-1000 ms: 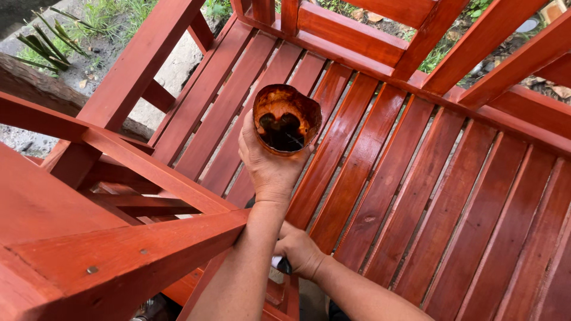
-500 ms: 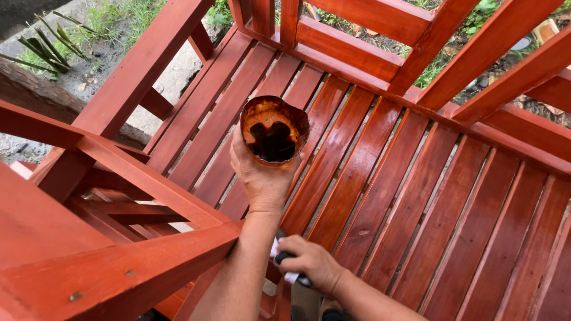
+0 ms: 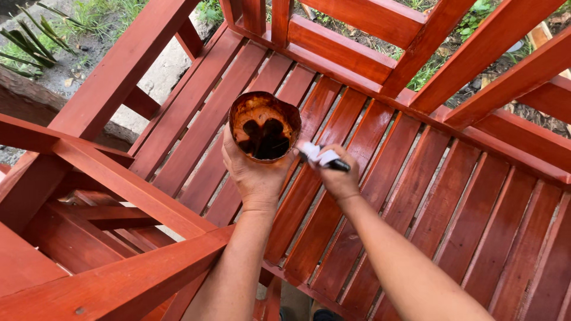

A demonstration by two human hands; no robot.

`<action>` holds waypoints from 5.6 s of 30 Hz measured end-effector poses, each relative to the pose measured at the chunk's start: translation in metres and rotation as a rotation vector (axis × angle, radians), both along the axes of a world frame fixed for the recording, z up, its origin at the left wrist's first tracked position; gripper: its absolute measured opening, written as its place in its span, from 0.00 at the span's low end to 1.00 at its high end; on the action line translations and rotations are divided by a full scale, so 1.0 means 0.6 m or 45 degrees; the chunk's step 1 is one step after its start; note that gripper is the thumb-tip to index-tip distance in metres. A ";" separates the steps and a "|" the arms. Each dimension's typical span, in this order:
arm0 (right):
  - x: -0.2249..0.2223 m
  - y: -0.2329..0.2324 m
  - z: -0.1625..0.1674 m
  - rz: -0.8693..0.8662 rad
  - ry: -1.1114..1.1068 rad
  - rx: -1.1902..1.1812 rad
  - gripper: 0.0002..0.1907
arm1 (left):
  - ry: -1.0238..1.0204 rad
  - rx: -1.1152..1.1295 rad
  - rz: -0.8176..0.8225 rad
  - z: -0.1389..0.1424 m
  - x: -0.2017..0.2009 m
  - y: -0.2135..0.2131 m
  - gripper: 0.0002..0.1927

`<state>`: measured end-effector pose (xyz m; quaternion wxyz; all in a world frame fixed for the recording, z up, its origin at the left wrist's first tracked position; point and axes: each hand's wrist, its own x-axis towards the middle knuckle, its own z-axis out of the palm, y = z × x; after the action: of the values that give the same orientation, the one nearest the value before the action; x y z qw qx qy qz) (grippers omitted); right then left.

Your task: The person holds a cut plastic bottle filled with reddish-brown wood stain in one hand and a brush in the other, brushing the stain onto the slats and frame of a red wooden bench. They pause to pour more stain from a can into the bottle, then resume brushing the bench seat and edges.

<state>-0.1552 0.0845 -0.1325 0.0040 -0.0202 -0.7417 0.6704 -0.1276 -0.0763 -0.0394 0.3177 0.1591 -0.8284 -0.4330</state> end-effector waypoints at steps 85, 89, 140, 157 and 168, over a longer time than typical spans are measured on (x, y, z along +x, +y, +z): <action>-0.343 0.105 -0.012 -0.193 0.509 0.564 0.09 | -0.013 0.206 0.177 -0.043 -0.197 0.029 0.63; -0.359 0.148 -0.026 -0.246 -0.044 0.119 0.13 | -0.047 0.179 0.147 -0.042 -0.196 0.034 0.62; -0.126 0.180 -0.008 -0.124 0.206 0.253 0.13 | -0.223 0.147 -0.034 -0.007 -0.124 0.050 0.61; -0.244 0.218 0.015 -0.215 -0.105 0.409 0.12 | -0.090 0.072 -0.063 -0.032 -0.137 0.061 0.62; 0.068 0.102 0.002 0.064 0.014 0.371 0.07 | -0.102 0.049 -0.208 0.007 -0.056 0.048 0.62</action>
<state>-0.1144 0.1455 -0.1314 -0.0059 0.0029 -0.8315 0.5555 -0.1609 -0.0472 -0.0350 0.2451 0.1143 -0.8421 -0.4665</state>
